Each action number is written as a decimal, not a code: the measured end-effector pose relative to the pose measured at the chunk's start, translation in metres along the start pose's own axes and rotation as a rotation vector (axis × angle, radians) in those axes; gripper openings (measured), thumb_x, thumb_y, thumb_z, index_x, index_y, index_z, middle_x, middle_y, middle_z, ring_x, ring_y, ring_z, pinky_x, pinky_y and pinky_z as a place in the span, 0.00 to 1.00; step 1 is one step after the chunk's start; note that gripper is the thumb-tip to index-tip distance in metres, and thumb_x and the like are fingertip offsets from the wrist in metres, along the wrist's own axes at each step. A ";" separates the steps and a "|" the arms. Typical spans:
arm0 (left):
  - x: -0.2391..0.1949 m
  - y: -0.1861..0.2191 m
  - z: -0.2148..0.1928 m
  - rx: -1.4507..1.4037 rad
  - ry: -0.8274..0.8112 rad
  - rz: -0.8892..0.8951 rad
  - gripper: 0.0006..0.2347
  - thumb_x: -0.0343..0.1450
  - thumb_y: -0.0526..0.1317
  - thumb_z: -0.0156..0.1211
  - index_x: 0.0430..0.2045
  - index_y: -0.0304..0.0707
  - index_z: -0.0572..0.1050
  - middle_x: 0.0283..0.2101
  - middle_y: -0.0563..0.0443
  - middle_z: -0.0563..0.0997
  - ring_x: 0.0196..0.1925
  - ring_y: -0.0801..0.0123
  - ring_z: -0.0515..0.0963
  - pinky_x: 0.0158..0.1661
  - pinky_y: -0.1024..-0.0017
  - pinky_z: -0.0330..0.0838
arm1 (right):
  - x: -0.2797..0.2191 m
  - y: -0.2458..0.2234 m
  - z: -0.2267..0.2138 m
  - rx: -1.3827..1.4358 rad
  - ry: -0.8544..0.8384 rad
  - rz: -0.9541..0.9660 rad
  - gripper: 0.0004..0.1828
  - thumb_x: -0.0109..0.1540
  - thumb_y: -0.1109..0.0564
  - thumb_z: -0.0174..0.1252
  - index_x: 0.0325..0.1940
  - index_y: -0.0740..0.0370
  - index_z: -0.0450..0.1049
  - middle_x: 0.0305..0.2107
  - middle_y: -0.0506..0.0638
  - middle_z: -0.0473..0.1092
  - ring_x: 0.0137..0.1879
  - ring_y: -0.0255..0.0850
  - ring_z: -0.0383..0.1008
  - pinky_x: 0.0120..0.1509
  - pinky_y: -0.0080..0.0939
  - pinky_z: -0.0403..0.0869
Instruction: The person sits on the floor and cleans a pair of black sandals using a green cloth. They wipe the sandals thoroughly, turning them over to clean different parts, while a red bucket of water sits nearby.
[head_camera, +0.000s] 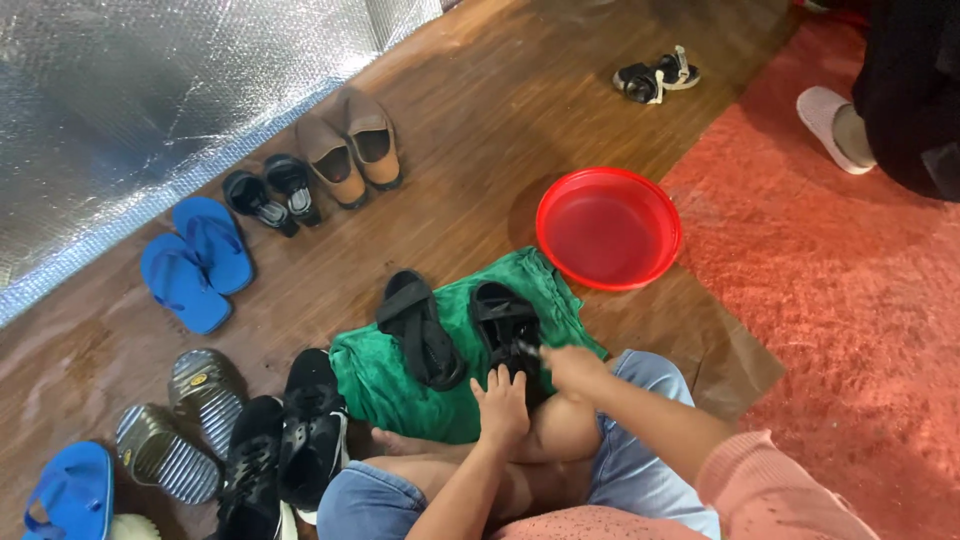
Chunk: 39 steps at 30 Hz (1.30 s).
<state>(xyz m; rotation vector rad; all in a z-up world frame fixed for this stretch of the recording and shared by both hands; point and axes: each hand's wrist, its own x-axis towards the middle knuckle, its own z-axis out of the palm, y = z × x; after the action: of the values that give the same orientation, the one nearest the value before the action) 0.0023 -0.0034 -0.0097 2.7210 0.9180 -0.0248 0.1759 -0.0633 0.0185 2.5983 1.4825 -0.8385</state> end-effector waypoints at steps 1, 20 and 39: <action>0.002 -0.001 -0.003 -0.001 0.003 0.001 0.14 0.71 0.31 0.51 0.49 0.49 0.71 0.63 0.37 0.70 0.68 0.47 0.66 0.62 0.27 0.51 | -0.001 0.001 -0.007 -0.002 0.003 0.001 0.14 0.61 0.52 0.51 0.44 0.46 0.83 0.33 0.54 0.81 0.45 0.55 0.83 0.48 0.56 0.81; -0.002 -0.001 -0.015 0.015 -0.086 -0.002 0.16 0.71 0.33 0.51 0.53 0.51 0.69 0.65 0.38 0.67 0.69 0.46 0.65 0.62 0.28 0.51 | 0.025 0.034 -0.015 -0.127 0.111 -0.031 0.13 0.66 0.50 0.47 0.49 0.49 0.76 0.31 0.57 0.80 0.44 0.56 0.83 0.49 0.58 0.80; 0.001 0.000 -0.013 0.000 -0.155 -0.003 0.17 0.71 0.30 0.53 0.53 0.48 0.69 0.66 0.35 0.65 0.69 0.43 0.63 0.64 0.29 0.48 | -0.013 0.016 -0.056 -0.285 -0.006 0.028 0.17 0.65 0.47 0.49 0.49 0.40 0.82 0.37 0.47 0.82 0.49 0.49 0.83 0.51 0.50 0.81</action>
<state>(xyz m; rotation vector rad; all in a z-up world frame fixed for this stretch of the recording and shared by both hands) 0.0024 0.0002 0.0026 2.6730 0.8777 -0.2322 0.2077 -0.0664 0.0684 2.4001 1.4398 -0.5821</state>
